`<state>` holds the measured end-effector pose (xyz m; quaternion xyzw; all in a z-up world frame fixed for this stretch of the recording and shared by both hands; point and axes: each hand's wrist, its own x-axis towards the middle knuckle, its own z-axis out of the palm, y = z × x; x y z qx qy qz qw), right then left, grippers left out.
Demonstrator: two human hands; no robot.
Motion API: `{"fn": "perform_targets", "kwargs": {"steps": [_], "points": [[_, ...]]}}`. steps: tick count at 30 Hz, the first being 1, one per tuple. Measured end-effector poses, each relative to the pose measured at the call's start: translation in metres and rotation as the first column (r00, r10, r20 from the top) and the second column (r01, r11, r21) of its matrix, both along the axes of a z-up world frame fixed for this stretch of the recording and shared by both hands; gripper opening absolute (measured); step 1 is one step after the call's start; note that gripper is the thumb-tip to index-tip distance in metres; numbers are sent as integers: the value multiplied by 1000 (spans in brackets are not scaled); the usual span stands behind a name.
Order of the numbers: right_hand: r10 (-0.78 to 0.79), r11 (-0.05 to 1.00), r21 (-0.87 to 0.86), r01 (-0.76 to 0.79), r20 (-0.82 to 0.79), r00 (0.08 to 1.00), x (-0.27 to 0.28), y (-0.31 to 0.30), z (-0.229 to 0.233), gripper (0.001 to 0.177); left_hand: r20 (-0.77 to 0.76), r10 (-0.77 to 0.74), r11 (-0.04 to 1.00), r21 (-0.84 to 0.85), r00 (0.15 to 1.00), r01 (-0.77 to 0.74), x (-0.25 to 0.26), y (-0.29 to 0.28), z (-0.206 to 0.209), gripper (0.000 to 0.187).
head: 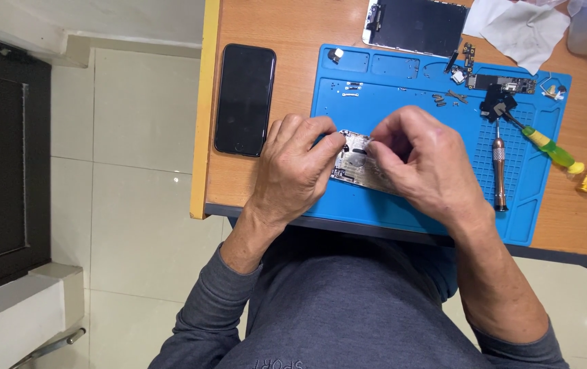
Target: The person uses a metal spudger to pry and lift a ribbon cable connector on a disassembled smartphone motherboard. They then use tweezers to carefully adjust and reseat the connector and other small components on the board.
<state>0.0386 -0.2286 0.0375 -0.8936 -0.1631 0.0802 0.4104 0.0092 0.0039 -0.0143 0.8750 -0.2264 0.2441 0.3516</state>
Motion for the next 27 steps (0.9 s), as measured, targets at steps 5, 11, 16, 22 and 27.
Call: {"fn": "perform_targets", "kwargs": {"steps": [5,11,16,22,27], "points": [[-46,996,72,46,-3,999,2,-8,-3,18,-7,1,1000,8,1000,-1,0,-1,0,8],[-87,942,314,120,-116,989,-8,-1,-12,19,-17,-1,1000,-1,1000,1,2,-3,1,6],[-61,870,471,144,-187,980,-13,-1,-17,20,-55,-14,996,-90,998,9,2,-3,7,8],[-26,807,569,157,-232,972,-16,0,-10,21,-156,-88,965,-260,984,45,2,-11,20,8],[-6,783,604,150,-234,972,-17,-2,-19,21,-264,-150,903,-429,953,23,2,-15,25,6]]}}
